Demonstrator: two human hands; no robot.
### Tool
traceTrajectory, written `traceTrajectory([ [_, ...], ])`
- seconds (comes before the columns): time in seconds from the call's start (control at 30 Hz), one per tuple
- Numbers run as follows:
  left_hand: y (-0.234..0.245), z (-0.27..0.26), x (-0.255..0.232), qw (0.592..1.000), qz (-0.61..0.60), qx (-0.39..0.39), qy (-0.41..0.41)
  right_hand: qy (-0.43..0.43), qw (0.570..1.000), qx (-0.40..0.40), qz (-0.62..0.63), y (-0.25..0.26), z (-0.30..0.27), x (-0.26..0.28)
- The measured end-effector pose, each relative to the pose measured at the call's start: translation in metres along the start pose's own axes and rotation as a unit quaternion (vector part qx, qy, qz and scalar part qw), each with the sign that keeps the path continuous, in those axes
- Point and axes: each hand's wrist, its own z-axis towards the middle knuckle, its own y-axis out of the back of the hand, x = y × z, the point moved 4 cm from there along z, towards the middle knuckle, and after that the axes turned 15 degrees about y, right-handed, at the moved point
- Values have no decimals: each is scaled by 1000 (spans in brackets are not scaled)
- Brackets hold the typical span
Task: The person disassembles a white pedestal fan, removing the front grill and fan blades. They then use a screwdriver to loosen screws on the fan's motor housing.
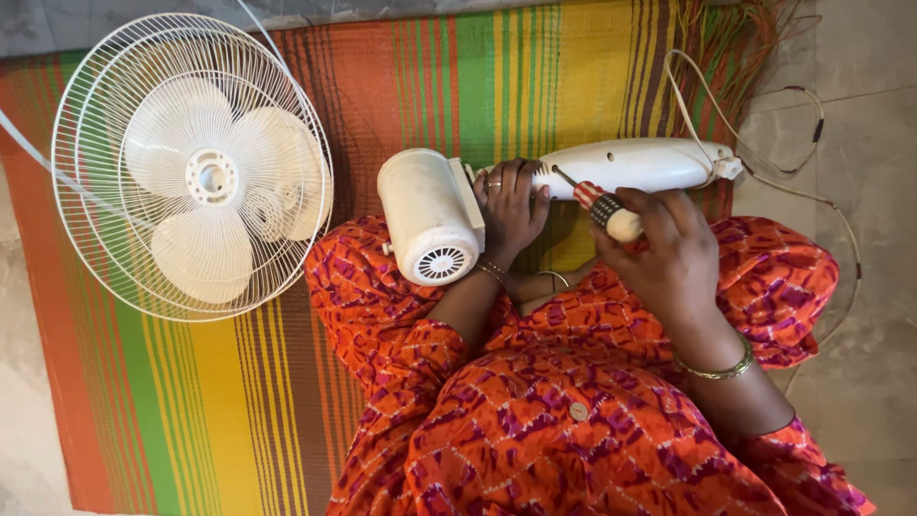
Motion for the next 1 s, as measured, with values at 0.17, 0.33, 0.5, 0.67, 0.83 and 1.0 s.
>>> traceTrajectory([
  [0.17, 1, 0, -2, 1000, -10, -5, 4, 4, 1000, -16, -11, -4, 1, -2],
  [0.33, 0, 0, -2, 1000, -24, -18, 7, 16, 1000, -1, -26, -8, 7, 5],
  [0.5, -4, -1, -1, 999, -35, -26, 6, 26, 997, 21, -68, -13, 12, 21],
  [0.67, -9, -1, 2, 999, -37, -28, 3, -34, 989, 81, -118, -18, 11, 25],
  [0.83, -12, -2, 4, 999, -30, -27, 1, -81, 968, 163, -172, -22, 16, 19],
  [1.0, -16, -1, 6, 999, -28, -21, 6, -81, 971, 198, -103, -23, 28, 19],
])
